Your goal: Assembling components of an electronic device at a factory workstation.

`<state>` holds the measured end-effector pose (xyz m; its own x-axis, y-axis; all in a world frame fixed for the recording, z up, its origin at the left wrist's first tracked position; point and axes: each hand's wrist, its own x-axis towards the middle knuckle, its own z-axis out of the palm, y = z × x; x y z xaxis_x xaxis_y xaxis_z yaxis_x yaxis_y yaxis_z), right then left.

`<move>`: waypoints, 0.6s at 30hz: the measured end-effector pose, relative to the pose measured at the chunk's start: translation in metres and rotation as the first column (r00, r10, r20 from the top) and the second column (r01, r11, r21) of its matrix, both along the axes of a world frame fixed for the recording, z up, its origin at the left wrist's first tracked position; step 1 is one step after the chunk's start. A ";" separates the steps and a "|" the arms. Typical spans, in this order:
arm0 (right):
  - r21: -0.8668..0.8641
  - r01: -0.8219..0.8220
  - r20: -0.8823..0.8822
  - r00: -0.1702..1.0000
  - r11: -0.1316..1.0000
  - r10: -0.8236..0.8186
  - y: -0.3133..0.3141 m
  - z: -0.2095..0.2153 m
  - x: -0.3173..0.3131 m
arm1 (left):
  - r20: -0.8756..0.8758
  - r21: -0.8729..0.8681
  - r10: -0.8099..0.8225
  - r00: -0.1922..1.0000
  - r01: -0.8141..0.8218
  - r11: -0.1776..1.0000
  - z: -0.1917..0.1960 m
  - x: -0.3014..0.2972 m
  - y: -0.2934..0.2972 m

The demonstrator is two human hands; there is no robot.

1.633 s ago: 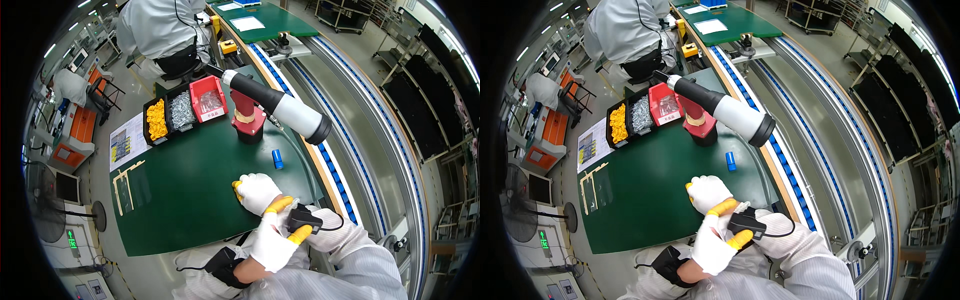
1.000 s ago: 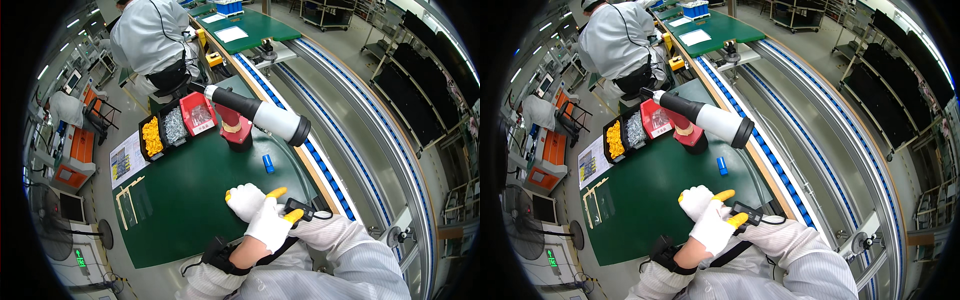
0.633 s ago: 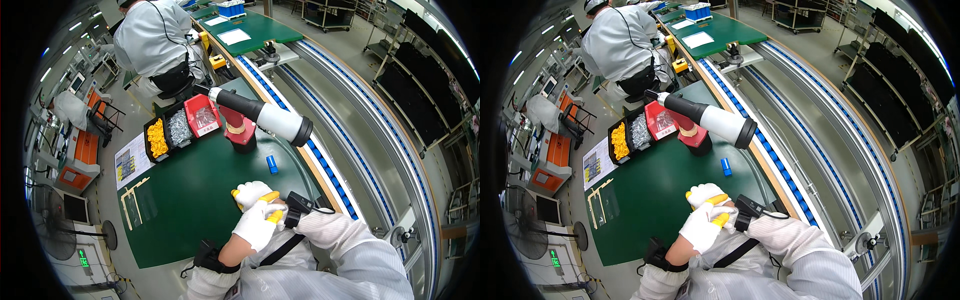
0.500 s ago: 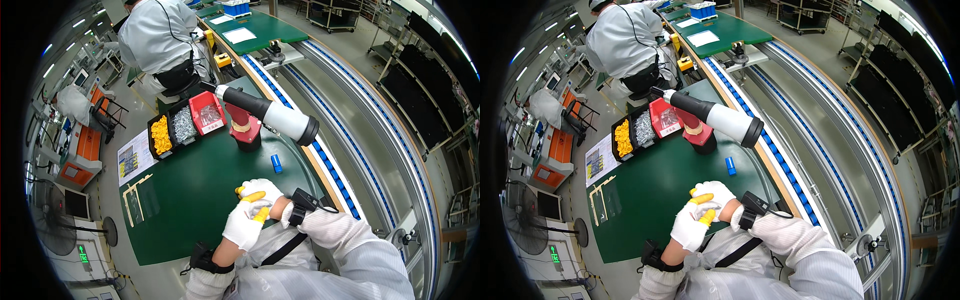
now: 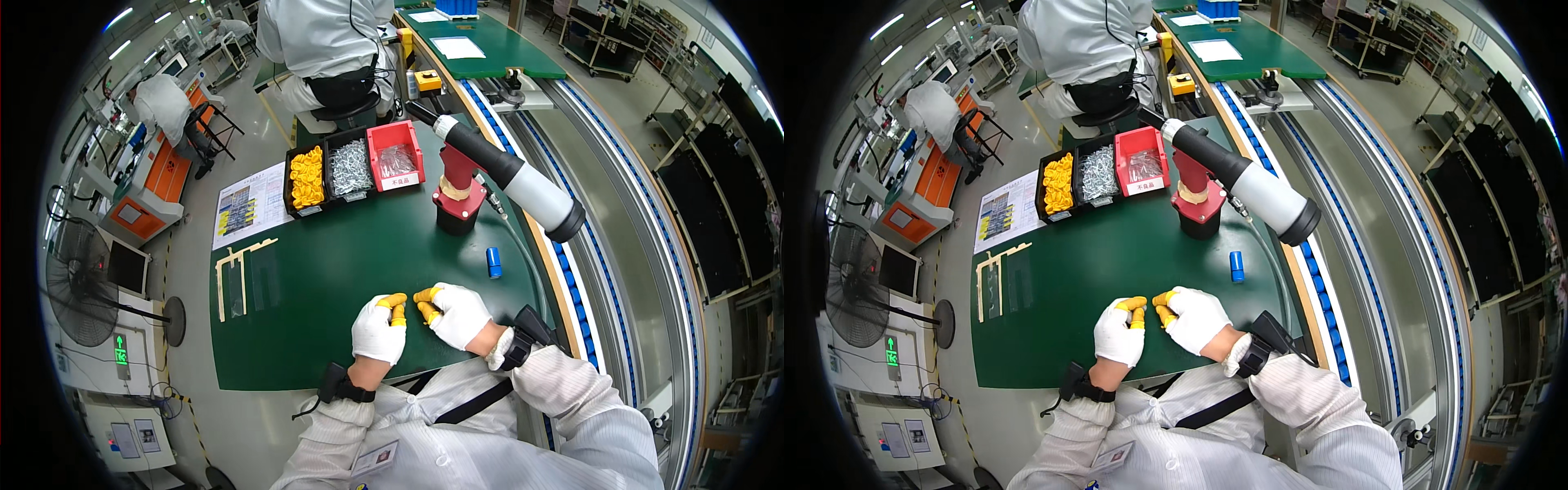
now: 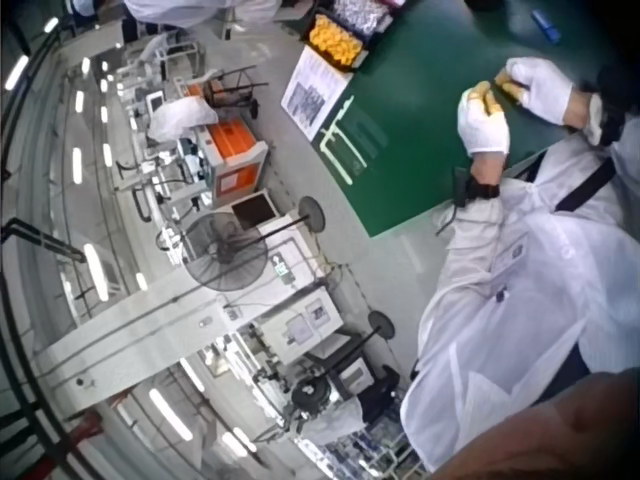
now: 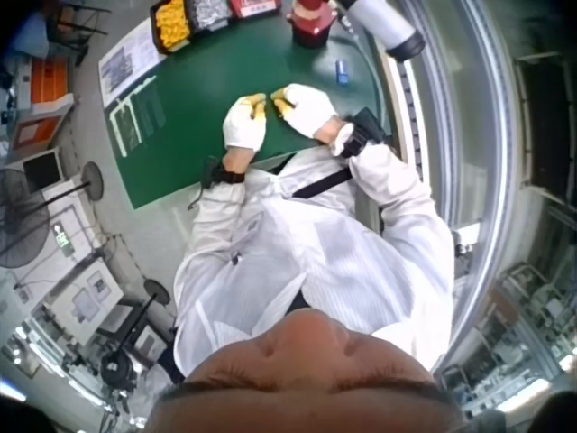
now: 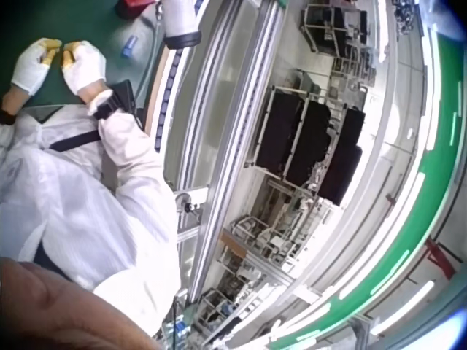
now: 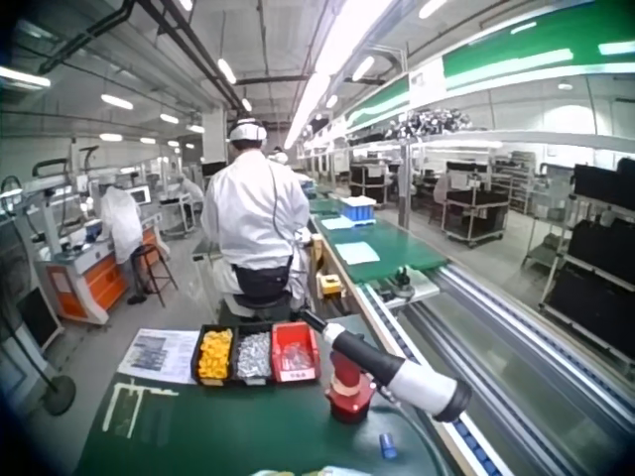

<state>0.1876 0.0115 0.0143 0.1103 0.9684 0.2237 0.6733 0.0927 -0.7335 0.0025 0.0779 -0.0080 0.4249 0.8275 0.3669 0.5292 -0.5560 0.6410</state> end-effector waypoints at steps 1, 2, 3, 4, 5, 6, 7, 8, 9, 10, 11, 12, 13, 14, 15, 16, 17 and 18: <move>-0.001 0.004 -0.023 1.000 1.000 -0.004 0.001 -0.001 -0.001 | 0.011 -0.015 0.010 1.000 -0.010 1.000 0.001 -0.002 0.000; -0.007 -0.003 -0.020 1.000 1.000 0.003 0.002 -0.001 0.000 | 0.019 -0.029 0.021 1.000 -0.021 0.999 0.001 -0.004 0.000; -0.013 0.006 -0.034 0.999 1.000 -0.007 0.004 -0.002 -0.003 | 0.016 -0.034 0.041 0.999 -0.040 0.999 0.000 -0.007 -0.001; -0.018 0.012 -0.050 0.999 1.000 -0.013 0.005 -0.003 -0.007 | 0.006 -0.045 0.035 0.999 -0.035 0.998 0.000 -0.007 -0.002; 0.046 0.045 -0.148 0.988 0.998 -0.038 0.003 -0.004 -0.007 | -0.007 -0.055 0.034 0.999 -0.034 0.998 0.000 -0.007 -0.002; 0.037 0.053 -0.159 0.986 0.998 -0.046 0.002 -0.001 -0.009 | -0.008 -0.066 0.024 1.000 -0.024 0.998 0.000 -0.008 -0.002; 0.025 0.065 -0.169 0.984 0.998 -0.060 -0.001 0.004 -0.006 | -0.076 -0.071 0.005 0.997 -0.011 0.997 0.013 -0.003 -0.003; 0.062 0.039 -0.161 0.987 0.997 -0.029 -0.001 0.006 -0.006 | -0.062 -0.047 -0.012 0.998 0.009 0.999 0.012 -0.002 -0.003; 0.094 0.024 -0.145 0.989 0.995 -0.010 -0.004 0.003 -0.005 | -0.041 -0.102 -0.044 0.998 0.039 0.994 0.010 0.000 -0.003; 0.064 -0.006 -0.156 0.988 0.998 0.016 -0.008 0.001 -0.005 | -0.035 -0.069 -0.050 0.998 0.047 0.997 0.004 0.001 -0.003; 0.031 -0.034 -0.167 0.985 0.999 0.038 -0.010 0.000 -0.008 | -0.025 -0.113 -0.047 0.999 0.044 0.993 0.006 0.001 -0.005; 0.092 -0.077 -0.179 0.979 0.993 0.092 -0.011 0.008 -0.013 | -0.026 -0.121 -0.056 0.998 0.052 0.991 0.008 0.001 -0.006; 0.111 -0.092 -0.166 0.980 0.990 0.109 -0.014 0.009 -0.018 | -0.026 -0.130 -0.067 0.997 0.063 0.989 0.008 -0.001 -0.006; 0.168 -0.151 -0.082 0.983 0.974 0.166 -0.015 0.015 -0.022 | -0.028 -0.132 -0.076 0.997 0.071 0.989 0.007 -0.004 -0.007; 0.224 -0.211 0.007 0.977 0.951 0.215 -0.015 0.025 -0.028 | -0.028 -0.132 -0.086 0.996 0.082 0.988 0.007 -0.007 -0.006; 0.253 -0.301 0.038 0.953 0.920 0.301 -0.015 0.026 -0.032 | -0.033 -0.094 -0.104 0.994 0.100 0.991 0.003 -0.009 -0.004; 0.260 -0.298 0.084 0.955 0.918 0.286 -0.022 0.024 -0.040 | 0.031 -0.249 -0.109 0.994 0.113 0.962 -0.001 -0.010 -0.005; 0.268 -0.315 0.103 0.949 0.911 0.298 -0.025 0.026 -0.047 | -0.012 -0.199 -0.151 0.988 0.145 0.969 0.002 -0.010 -0.002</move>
